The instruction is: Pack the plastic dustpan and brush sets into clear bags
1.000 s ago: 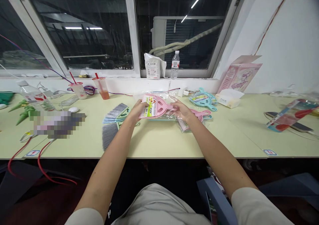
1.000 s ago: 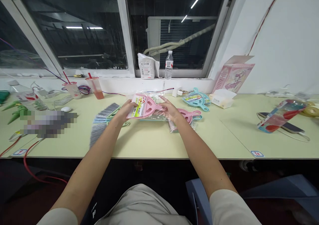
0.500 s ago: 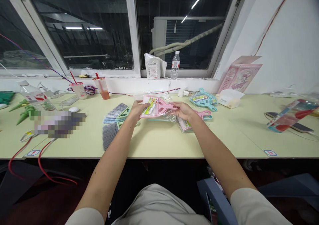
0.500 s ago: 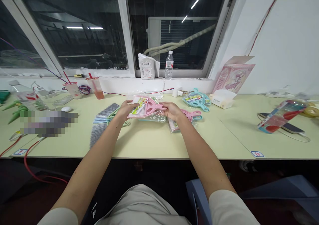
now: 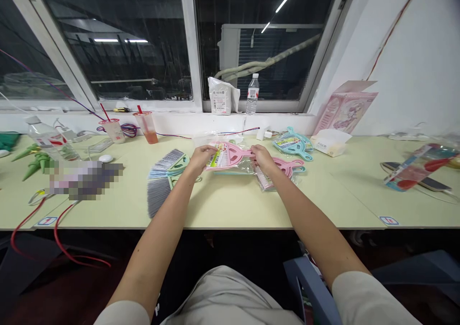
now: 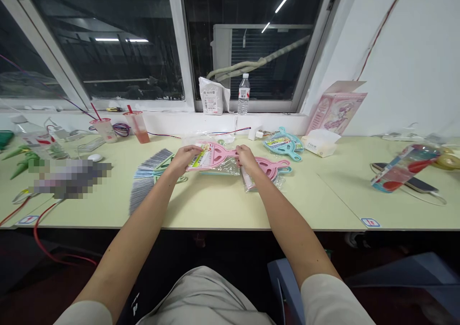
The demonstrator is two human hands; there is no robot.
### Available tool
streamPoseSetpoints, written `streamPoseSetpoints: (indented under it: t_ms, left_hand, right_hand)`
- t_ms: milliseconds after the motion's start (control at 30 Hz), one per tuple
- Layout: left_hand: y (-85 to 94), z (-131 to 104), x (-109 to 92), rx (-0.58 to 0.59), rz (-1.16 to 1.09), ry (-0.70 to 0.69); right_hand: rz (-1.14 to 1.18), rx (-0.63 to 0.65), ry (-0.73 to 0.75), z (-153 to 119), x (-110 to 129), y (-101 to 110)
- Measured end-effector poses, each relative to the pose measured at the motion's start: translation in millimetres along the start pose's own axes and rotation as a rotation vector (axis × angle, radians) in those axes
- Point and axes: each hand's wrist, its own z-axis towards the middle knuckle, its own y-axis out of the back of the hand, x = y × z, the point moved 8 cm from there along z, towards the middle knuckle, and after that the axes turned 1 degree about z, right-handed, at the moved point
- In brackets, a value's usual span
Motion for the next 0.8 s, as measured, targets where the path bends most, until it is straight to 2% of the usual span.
streamPoseSetpoints:
  t_ms: [167, 267, 400, 800]
  left_hand:
    - [-1.0, -1.5, -10.3, 0.026, -0.108, -0.050]
    - [-2.8, -2.9, -14.4, 0.079, -0.122, -0.054]
    - [-6.9, -3.1, -15.9, 0.132, -0.133, -0.067]
    - [-8.9, -0.8, -14.5, 0.168, -0.176, -0.091]
  right_hand:
    - [0.163, -0.035, 0.041, 0.1, 6.3, 1.4]
    - [0.228, -0.031, 0.043, -0.4, 7.0, 1.4]
    - [0.234, -0.034, 0.071, 0.3, 7.8, 1.9]
    - [0.261, -0.010, 0.076, -0.8, 8.7, -1.1]
